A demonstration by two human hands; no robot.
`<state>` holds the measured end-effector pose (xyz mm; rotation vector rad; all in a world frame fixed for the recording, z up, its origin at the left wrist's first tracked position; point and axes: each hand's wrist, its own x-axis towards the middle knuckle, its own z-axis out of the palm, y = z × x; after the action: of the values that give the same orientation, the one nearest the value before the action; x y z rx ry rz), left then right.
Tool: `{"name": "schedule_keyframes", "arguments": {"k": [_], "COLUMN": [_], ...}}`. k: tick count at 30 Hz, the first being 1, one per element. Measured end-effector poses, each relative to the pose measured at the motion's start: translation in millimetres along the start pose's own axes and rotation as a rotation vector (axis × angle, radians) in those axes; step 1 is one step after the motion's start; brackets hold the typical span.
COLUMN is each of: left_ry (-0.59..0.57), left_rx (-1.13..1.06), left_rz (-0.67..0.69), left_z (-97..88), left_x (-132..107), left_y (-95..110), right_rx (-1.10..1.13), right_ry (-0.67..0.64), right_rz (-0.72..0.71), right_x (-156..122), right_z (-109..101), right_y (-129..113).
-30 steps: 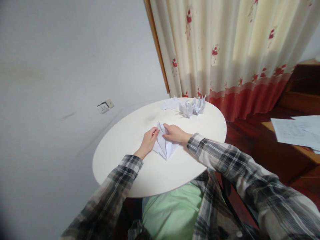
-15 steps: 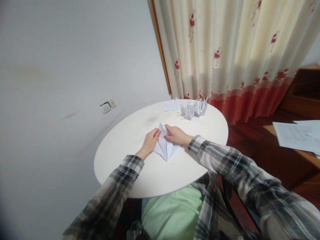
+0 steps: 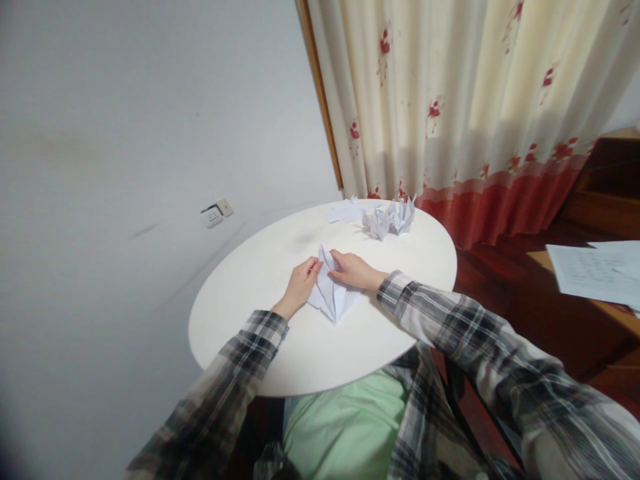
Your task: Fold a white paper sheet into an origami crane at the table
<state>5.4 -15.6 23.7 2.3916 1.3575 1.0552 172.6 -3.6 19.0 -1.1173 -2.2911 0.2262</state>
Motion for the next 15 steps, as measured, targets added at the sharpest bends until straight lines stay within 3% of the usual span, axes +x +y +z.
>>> {"name": "schedule_keyframes", "arguments": {"k": [15], "left_ry": [0.007], "left_rx": [0.012], "left_rz": [-0.018], "left_z": [0.8], "left_x": [-0.1], "left_y": [-0.8], "right_rx": [0.021], "right_ry": [-0.008], "right_rz": [-0.007], "right_x": [-0.8], "right_z": [-1.6], "right_y": [-1.9]}}
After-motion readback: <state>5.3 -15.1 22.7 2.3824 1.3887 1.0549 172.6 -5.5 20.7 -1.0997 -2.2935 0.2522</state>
